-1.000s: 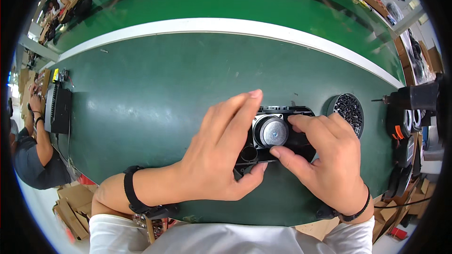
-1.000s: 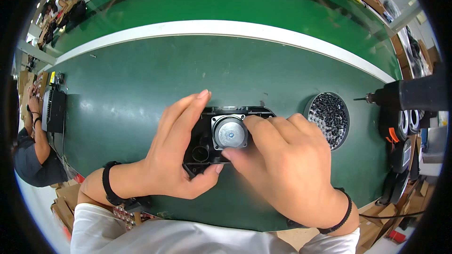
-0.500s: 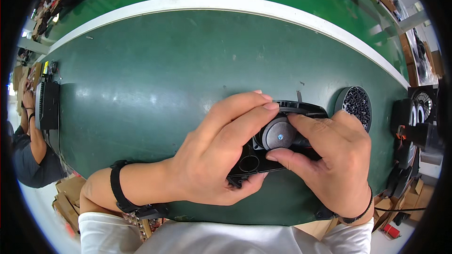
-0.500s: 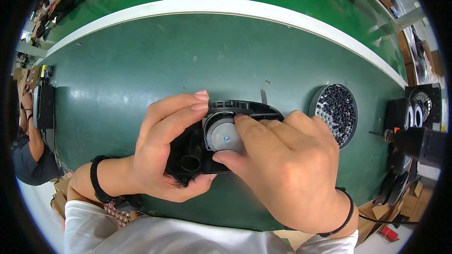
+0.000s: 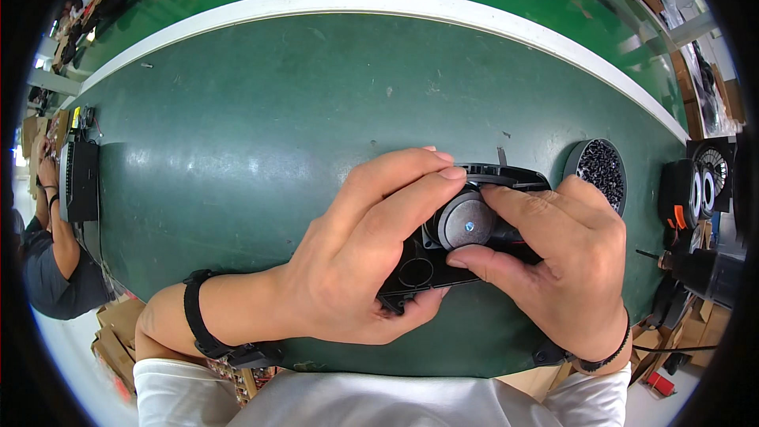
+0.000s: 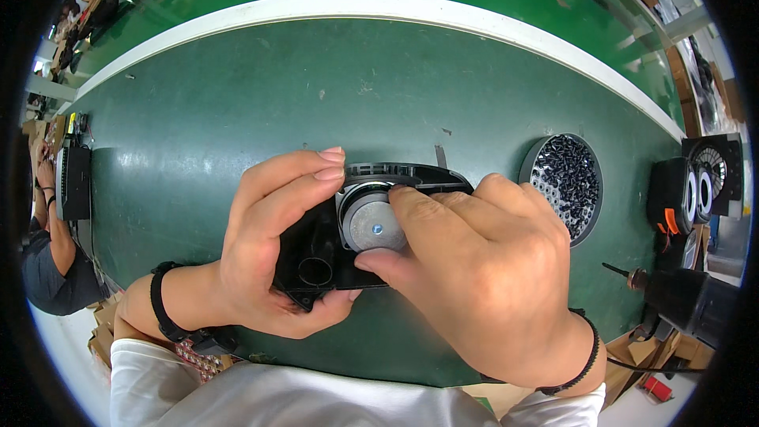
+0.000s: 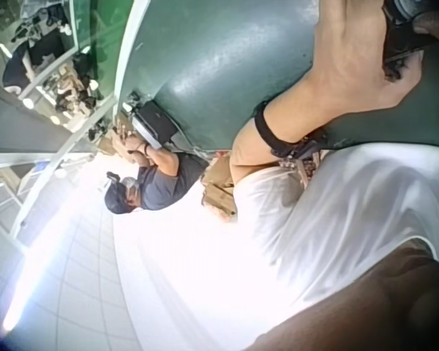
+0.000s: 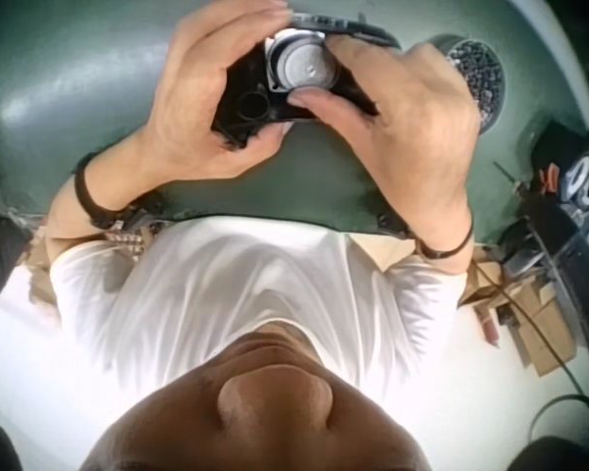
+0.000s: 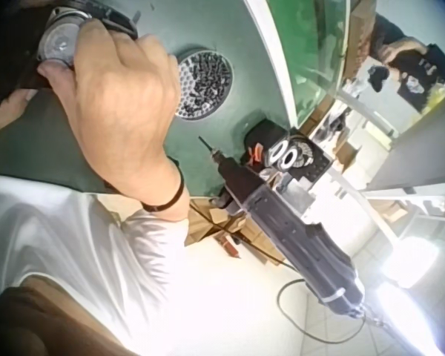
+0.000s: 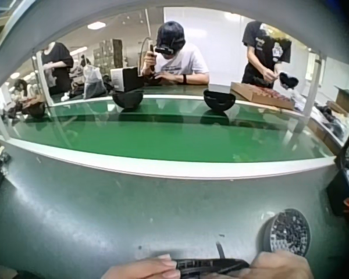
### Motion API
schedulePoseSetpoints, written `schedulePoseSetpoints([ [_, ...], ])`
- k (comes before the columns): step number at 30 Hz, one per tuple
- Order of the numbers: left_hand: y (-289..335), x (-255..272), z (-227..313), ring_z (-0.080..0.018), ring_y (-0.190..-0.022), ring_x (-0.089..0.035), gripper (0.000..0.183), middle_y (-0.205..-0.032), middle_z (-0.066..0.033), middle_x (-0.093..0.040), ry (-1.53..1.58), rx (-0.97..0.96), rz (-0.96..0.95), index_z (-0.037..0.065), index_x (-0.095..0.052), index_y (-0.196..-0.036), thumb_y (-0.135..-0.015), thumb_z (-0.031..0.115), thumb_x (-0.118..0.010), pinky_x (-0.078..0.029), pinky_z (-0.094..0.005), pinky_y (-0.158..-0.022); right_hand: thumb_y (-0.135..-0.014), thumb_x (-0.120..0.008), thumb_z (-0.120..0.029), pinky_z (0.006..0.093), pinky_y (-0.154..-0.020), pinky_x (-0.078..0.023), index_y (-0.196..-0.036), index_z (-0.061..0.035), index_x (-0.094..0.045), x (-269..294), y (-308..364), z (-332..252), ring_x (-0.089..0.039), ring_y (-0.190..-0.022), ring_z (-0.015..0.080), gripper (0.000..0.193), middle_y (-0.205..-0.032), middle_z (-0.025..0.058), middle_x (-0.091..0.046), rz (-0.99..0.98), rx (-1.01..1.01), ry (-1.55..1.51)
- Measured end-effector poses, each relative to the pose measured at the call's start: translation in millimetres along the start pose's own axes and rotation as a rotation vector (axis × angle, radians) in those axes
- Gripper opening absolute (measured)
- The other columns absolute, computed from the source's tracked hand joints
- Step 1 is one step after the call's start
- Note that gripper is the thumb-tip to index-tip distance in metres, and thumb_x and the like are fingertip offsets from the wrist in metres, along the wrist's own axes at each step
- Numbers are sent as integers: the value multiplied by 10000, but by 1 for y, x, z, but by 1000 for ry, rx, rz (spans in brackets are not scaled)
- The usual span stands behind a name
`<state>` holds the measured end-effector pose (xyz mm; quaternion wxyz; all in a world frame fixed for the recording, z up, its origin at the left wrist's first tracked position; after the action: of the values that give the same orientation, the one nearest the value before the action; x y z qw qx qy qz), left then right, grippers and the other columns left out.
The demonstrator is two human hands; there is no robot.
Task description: Assembling a speaker into its plastic housing using an electric screwdriver on a factory assembly line.
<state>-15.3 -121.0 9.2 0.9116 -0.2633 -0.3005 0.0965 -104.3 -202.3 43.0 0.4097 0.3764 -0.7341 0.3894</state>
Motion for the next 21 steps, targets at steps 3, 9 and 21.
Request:
schedulePoseSetpoints([
  [3,0,0,-1,-374,-1213,-518,847,-1311,-250,-451,6,12,-1,-83,-428,-1342,-616,122,-813,-462,-437,-1005,-558,-893,-302,322,-572,-437,-928,-24,-727,1,0,0,-556,-622,209,492,-785,58,-711,10,0,0],
  [9,-1,-1,1,-371,-1194,-526,843,-1303,-256,-447,-13,-7,1,-86,-423,-1343,-624,127,-809,-464,-445,-1004,-569,-885,-306,330,-589,-438,-939,-29,-726,0,1,2,-554,-630,216,488,-787,58,-712,-11,-24,6],
  [21,-18,-8,-50,-160,-1135,-545,565,-1206,-99,-565,401,745,-160,-33,-511,-1277,-779,51,-765,-436,-303,-981,-576,-876,-274,341,-590,-444,-938,-23,-723,-1,1,1,-558,-622,232,467,-791,71,-718,-9,-14,-22],
])
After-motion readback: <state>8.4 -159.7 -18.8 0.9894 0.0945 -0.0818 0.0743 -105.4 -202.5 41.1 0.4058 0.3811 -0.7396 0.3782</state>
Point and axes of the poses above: each hand's wrist, its own y-axis away from the middle knuckle, its own x-axis out of the back of the hand, z = x × y, the point moved 10 cm from there along -y, towards the middle knuckle
